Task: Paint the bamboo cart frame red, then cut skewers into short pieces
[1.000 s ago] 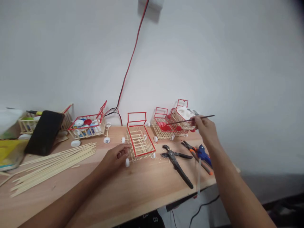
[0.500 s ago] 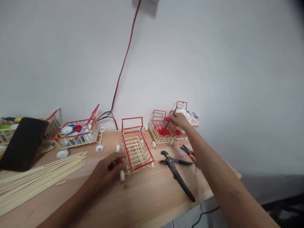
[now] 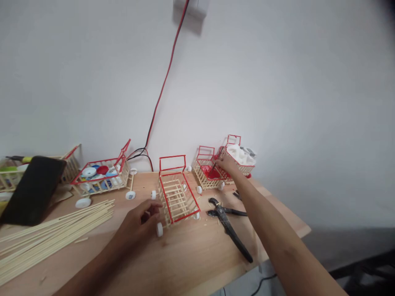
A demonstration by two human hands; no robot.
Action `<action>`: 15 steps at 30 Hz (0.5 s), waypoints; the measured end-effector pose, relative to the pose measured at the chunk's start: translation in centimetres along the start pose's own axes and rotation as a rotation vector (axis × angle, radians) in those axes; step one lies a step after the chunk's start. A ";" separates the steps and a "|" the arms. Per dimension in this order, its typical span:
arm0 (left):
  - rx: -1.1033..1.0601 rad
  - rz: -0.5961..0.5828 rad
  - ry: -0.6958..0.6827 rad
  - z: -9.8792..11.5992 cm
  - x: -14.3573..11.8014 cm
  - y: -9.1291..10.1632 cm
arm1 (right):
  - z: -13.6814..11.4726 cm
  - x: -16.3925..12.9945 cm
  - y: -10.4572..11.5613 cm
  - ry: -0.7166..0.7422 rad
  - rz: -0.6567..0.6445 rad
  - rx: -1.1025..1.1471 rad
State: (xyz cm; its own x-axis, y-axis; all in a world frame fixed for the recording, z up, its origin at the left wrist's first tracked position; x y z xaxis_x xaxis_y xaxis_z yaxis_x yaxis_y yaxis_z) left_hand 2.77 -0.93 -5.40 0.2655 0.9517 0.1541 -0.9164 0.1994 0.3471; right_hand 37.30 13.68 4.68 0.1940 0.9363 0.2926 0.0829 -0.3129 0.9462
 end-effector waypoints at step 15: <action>0.010 0.210 -0.064 -0.1 -0.1 1.2 | -1.3 -20.9 -0.5 0.244 -0.080 0.648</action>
State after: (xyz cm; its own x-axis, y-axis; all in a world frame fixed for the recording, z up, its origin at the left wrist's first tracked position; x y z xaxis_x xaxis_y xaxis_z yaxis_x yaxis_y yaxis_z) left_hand 1.56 -0.77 -5.07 0.0882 0.9553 0.2822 -0.9506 -0.0039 0.3104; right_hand 31.91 -5.57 -1.70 -0.0560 0.9456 0.3204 0.6689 -0.2027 0.7152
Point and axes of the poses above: each hand's wrist, its own x-axis towards the middle knuckle, its own y-axis out of the back of the hand, z = x × y, the point moved 3 cm from there along x, towards the middle knuckle, and after that the axes turned 4 degrees about -x, right-handed, at the moved point
